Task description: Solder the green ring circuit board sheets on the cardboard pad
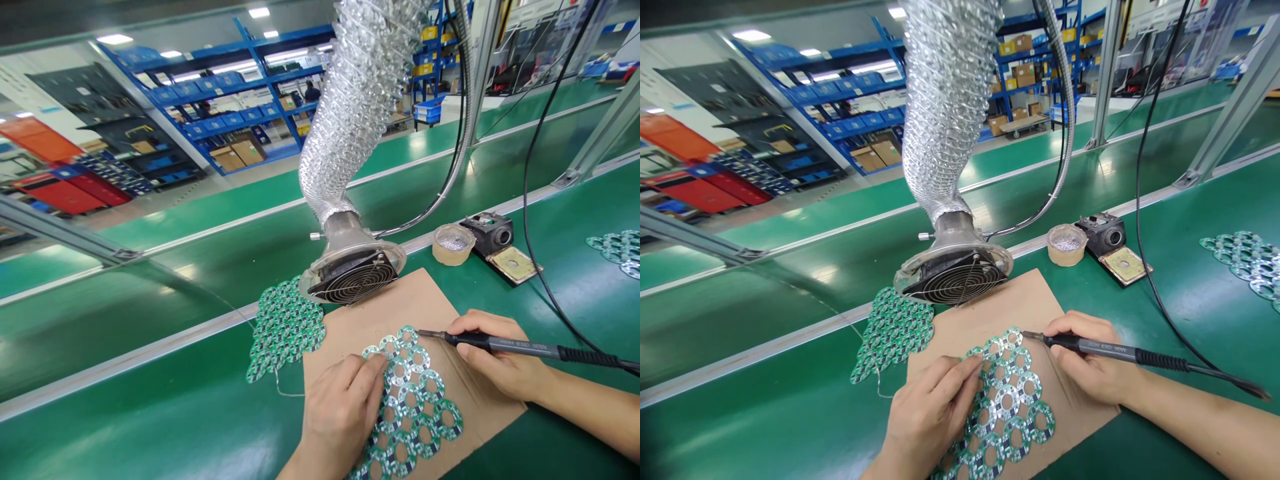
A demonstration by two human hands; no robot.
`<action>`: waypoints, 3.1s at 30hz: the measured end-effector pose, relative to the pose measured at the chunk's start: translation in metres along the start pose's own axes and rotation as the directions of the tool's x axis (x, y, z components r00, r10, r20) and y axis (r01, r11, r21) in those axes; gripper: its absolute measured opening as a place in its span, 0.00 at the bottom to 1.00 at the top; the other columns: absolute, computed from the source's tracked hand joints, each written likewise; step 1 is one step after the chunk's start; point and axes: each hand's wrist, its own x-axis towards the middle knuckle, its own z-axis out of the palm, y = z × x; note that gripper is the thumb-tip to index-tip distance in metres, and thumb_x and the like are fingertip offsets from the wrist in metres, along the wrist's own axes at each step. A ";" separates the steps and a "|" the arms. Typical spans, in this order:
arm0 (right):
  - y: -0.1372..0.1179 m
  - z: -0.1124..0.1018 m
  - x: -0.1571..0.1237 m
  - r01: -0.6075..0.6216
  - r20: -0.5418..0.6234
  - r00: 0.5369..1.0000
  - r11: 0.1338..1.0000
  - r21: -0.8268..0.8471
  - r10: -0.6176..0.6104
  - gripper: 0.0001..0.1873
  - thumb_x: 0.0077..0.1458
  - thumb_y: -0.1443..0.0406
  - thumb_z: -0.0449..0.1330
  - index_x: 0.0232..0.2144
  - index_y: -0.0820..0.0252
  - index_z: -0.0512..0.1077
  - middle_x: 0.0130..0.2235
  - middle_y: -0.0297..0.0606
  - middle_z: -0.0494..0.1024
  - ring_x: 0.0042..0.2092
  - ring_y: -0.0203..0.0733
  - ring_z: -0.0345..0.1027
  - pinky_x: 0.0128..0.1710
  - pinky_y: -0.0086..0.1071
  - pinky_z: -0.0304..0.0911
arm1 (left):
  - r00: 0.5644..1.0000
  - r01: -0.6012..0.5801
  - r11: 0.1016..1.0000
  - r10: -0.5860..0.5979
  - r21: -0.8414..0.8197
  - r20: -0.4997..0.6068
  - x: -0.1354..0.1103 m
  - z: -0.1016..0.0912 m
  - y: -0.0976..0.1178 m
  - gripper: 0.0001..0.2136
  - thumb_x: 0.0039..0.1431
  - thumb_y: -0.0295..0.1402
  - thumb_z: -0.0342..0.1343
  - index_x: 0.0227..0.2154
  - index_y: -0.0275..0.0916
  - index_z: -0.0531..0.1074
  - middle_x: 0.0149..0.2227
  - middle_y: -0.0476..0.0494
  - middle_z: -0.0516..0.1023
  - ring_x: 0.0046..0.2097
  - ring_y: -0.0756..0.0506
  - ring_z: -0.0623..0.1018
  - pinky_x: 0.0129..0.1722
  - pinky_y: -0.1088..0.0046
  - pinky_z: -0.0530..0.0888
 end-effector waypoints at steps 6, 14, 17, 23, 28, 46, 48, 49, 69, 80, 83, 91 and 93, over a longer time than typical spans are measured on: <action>-0.003 0.001 0.001 -0.007 -0.008 1.000 1.000 0.007 0.007 0.08 0.53 0.68 0.55 0.36 0.58 0.72 0.32 0.37 0.76 0.31 0.38 0.68 0.31 0.31 0.63 | 1.000 -0.009 0.999 0.009 0.035 0.019 -0.001 0.003 -0.001 0.08 0.60 0.27 0.52 0.40 0.39 0.73 0.26 0.49 0.73 0.28 0.51 0.74 0.27 0.76 0.69; 0.001 -0.001 -0.003 0.030 -0.027 0.999 0.999 0.021 -0.030 0.07 0.53 0.66 0.55 0.35 0.58 0.71 0.29 0.36 0.75 0.29 0.38 0.67 0.28 0.31 0.62 | 1.000 -0.026 0.999 0.025 0.036 0.005 -0.001 0.002 0.002 0.08 0.59 0.27 0.52 0.40 0.39 0.73 0.26 0.49 0.74 0.28 0.51 0.74 0.28 0.76 0.69; 0.001 -0.001 -0.003 0.029 -0.012 1.000 0.999 0.025 -0.029 0.07 0.53 0.67 0.55 0.35 0.58 0.71 0.30 0.36 0.75 0.30 0.38 0.67 0.29 0.31 0.62 | 0.999 -0.030 0.999 0.029 0.036 0.020 -0.004 0.002 0.002 0.08 0.59 0.27 0.52 0.41 0.39 0.72 0.27 0.49 0.74 0.29 0.51 0.74 0.28 0.76 0.70; 0.000 -0.001 -0.002 0.029 0.008 1.000 0.999 0.028 -0.029 0.07 0.53 0.67 0.55 0.36 0.57 0.71 0.31 0.34 0.75 0.30 0.37 0.67 0.29 0.30 0.61 | 0.999 -0.037 0.998 0.036 0.053 0.031 -0.005 0.002 0.002 0.08 0.59 0.27 0.53 0.41 0.40 0.73 0.27 0.49 0.74 0.28 0.51 0.74 0.28 0.75 0.69; 0.001 0.000 -0.002 0.038 0.010 0.999 0.999 0.038 -0.038 0.08 0.53 0.68 0.55 0.36 0.57 0.71 0.31 0.34 0.75 0.30 0.37 0.67 0.29 0.30 0.61 | 0.998 -0.046 0.998 0.044 0.051 0.036 -0.001 0.004 0.003 0.08 0.59 0.26 0.53 0.41 0.39 0.73 0.27 0.48 0.74 0.28 0.51 0.73 0.28 0.75 0.69; 0.001 0.000 -0.004 0.071 0.028 0.997 0.995 0.075 -0.073 0.08 0.53 0.68 0.55 0.37 0.57 0.70 0.31 0.32 0.74 0.30 0.35 0.66 0.30 0.29 0.60 | 0.988 -0.151 0.985 0.149 0.082 0.030 0.002 -0.003 0.010 0.08 0.59 0.26 0.52 0.39 0.37 0.72 0.25 0.49 0.70 0.27 0.51 0.70 0.27 0.74 0.68; 0.001 0.001 -0.004 0.071 0.026 0.997 0.994 0.079 -0.074 0.08 0.53 0.68 0.55 0.37 0.57 0.70 0.31 0.33 0.74 0.30 0.35 0.67 0.30 0.29 0.60 | 0.987 -0.159 0.983 0.155 0.094 0.051 0.001 -0.002 0.010 0.08 0.59 0.26 0.52 0.40 0.37 0.72 0.25 0.49 0.70 0.27 0.50 0.70 0.27 0.74 0.68; 0.000 0.002 -0.004 0.071 0.024 0.997 0.994 0.080 -0.073 0.08 0.53 0.68 0.55 0.37 0.57 0.70 0.31 0.33 0.74 0.30 0.35 0.67 0.30 0.29 0.60 | 0.986 -0.161 0.982 0.155 0.098 0.062 0.001 -0.002 0.010 0.08 0.59 0.26 0.52 0.41 0.37 0.72 0.25 0.49 0.70 0.27 0.50 0.70 0.27 0.73 0.67; -0.005 0.005 -0.014 0.109 -0.001 0.994 0.993 -0.038 -0.109 0.12 0.55 0.68 0.57 0.43 0.54 0.67 0.36 0.36 0.76 0.35 0.39 0.72 0.33 0.30 0.67 | 1.000 0.011 1.000 -0.011 0.026 0.000 -0.003 -0.006 0.006 0.05 0.61 0.27 0.50 0.30 0.38 0.70 0.23 0.50 0.68 0.26 0.50 0.69 0.26 0.73 0.65; -0.007 0.015 -0.012 0.326 0.061 0.945 0.944 -0.053 -0.323 0.19 0.52 0.73 0.57 0.47 0.61 0.66 0.33 0.39 0.76 0.30 0.39 0.70 0.27 0.32 0.67 | 0.999 0.015 0.999 -0.017 0.046 0.034 -0.008 0.003 0.005 0.06 0.61 0.28 0.50 0.29 0.39 0.70 0.23 0.50 0.67 0.25 0.49 0.67 0.26 0.72 0.64; -0.007 0.014 -0.012 0.331 0.056 0.943 0.942 -0.061 -0.327 0.18 0.53 0.73 0.57 0.47 0.60 0.67 0.33 0.38 0.76 0.29 0.39 0.70 0.27 0.32 0.67 | 1.000 0.009 0.998 -0.010 0.058 0.028 -0.007 0.004 0.005 0.06 0.61 0.27 0.49 0.30 0.39 0.70 0.23 0.50 0.67 0.25 0.50 0.67 0.26 0.72 0.64; -0.012 0.014 -0.012 0.292 0.077 0.955 0.955 -0.059 -0.287 0.19 0.53 0.72 0.57 0.48 0.58 0.66 0.33 0.39 0.76 0.30 0.40 0.71 0.28 0.33 0.67 | 1.000 -0.010 0.998 0.008 0.058 0.026 -0.003 0.004 0.006 0.07 0.60 0.26 0.48 0.29 0.38 0.70 0.23 0.50 0.67 0.25 0.50 0.67 0.25 0.73 0.64; -0.011 0.011 -0.013 0.254 0.062 0.966 0.966 -0.047 -0.251 0.17 0.53 0.72 0.57 0.47 0.57 0.66 0.33 0.39 0.76 0.30 0.40 0.71 0.28 0.33 0.66 | 1.000 0.001 0.999 -0.001 0.039 0.022 -0.002 0.003 0.006 0.07 0.60 0.26 0.48 0.30 0.38 0.70 0.23 0.50 0.68 0.26 0.51 0.68 0.26 0.74 0.65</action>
